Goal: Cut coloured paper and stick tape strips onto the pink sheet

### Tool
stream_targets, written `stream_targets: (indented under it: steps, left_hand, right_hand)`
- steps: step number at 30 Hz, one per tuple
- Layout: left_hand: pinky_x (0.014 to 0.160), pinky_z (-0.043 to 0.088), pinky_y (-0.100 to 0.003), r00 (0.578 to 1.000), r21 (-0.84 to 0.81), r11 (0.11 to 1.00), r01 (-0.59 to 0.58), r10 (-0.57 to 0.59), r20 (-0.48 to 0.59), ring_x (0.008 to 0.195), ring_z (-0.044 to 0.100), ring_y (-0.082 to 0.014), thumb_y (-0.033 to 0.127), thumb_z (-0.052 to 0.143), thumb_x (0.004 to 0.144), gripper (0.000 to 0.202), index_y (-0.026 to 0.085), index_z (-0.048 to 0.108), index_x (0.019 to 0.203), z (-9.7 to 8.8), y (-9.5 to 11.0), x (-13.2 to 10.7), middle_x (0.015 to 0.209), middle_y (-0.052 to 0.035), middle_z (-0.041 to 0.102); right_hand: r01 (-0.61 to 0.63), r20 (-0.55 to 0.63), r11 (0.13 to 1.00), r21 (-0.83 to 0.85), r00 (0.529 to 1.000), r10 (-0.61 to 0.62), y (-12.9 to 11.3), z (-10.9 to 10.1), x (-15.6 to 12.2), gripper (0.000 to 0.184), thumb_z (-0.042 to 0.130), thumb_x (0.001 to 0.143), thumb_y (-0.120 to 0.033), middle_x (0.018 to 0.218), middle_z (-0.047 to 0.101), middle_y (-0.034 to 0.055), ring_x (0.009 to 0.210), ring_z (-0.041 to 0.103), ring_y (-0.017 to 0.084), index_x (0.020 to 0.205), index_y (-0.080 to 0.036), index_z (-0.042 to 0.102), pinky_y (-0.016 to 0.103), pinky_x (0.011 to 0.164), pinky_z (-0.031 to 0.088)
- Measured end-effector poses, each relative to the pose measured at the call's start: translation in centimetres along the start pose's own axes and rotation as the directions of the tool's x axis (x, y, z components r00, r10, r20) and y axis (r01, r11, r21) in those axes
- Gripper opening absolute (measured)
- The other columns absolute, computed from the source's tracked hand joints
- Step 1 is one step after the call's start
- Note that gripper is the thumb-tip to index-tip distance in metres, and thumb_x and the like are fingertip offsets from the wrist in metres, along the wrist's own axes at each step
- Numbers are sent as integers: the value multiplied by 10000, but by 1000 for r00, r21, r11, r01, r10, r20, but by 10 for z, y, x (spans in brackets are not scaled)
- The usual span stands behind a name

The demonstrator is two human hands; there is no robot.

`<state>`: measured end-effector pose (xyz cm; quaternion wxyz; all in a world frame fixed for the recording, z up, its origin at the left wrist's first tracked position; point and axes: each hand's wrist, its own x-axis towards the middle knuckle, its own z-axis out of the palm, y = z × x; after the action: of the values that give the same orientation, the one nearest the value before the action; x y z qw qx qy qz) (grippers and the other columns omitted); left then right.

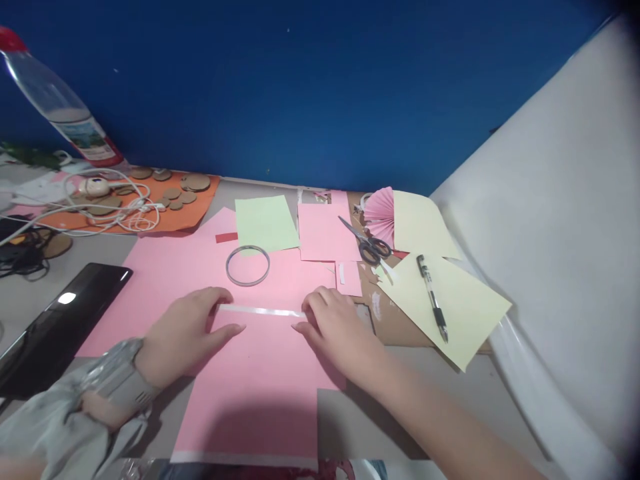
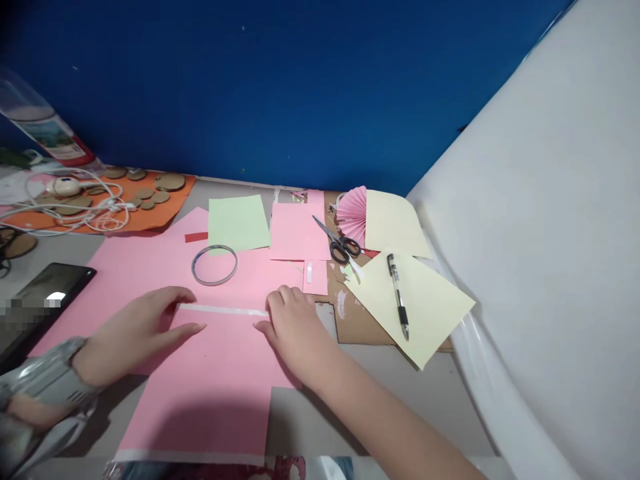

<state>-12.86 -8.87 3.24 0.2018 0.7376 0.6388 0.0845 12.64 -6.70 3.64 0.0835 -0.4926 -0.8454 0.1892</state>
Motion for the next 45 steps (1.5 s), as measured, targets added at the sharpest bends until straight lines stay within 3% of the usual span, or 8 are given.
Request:
stream_targets:
  steps: [4,8,14,18,23,28,33,45]
  left_hand:
    - [577,384,-246,990,-230,973,-14,46,134,625,519,-154,473,456,850,322,188,568,750,-8,12,13,670,14,569]
    - [573,359,-223,994,-425,902,-72,98,40,613,449,-122,448,440,871,324,182,530,709,-11,24,31,643,32,487]
    - [596,362,-241,986,-613,772,-167,128,-108,621,408,-113,425,500,847,299,175,510,683,4,30,61,645,24,450]
    - [563,370,-244,983,-725,675,-134,184,-10,599,387,-114,430,461,875,329,184,470,657,13,21,63,623,22,396]
    - [588,393,-248,985,-820,557,-130,168,-42,630,441,-117,386,577,820,254,185,497,686,17,9,61,670,10,471]
    - [637,381,-259,985,-803,578,-146,158,-66,670,427,-122,377,541,850,263,181,497,681,17,5,64,674,13,458]
    - [620,355,-244,987,-799,581,-154,135,-91,646,385,-110,362,518,874,276,185,459,671,13,5,66,666,28,424]
    - [541,328,-224,995,-816,570,-98,73,-68,559,358,-101,414,531,859,295,200,476,664,13,-5,69,600,44,408]
  right_hand:
    - [-18,69,974,227,998,3,9,-8,-1,88,545,887,-292,970,585,35,925,558,174,895,-207,567,329,796,440]
    - [-66,-29,919,390,996,84,17,-20,1,355,548,871,-371,1201,553,82,1069,552,197,1197,-235,508,345,847,434]
    - [-122,23,909,399,992,123,19,-40,4,316,365,949,-375,686,559,-32,660,512,133,745,-202,534,250,620,377]
    - [-166,82,838,521,986,144,34,-36,2,337,433,909,-455,618,435,-58,599,417,112,697,-199,490,217,555,318]
    - [-208,86,668,715,974,212,49,-24,5,320,558,832,-484,658,452,-55,573,382,97,711,-194,500,218,558,322]
    - [-102,19,415,904,980,200,54,-18,8,258,587,842,-390,742,443,-35,680,412,111,713,-191,486,223,636,344]
    - [-148,115,114,982,960,256,59,-14,7,293,625,824,-369,758,402,-41,645,383,95,688,-189,438,210,592,330]
    - [-191,213,-99,977,926,311,62,-9,8,296,705,768,-364,643,447,-60,580,414,73,689,-176,490,200,576,360]
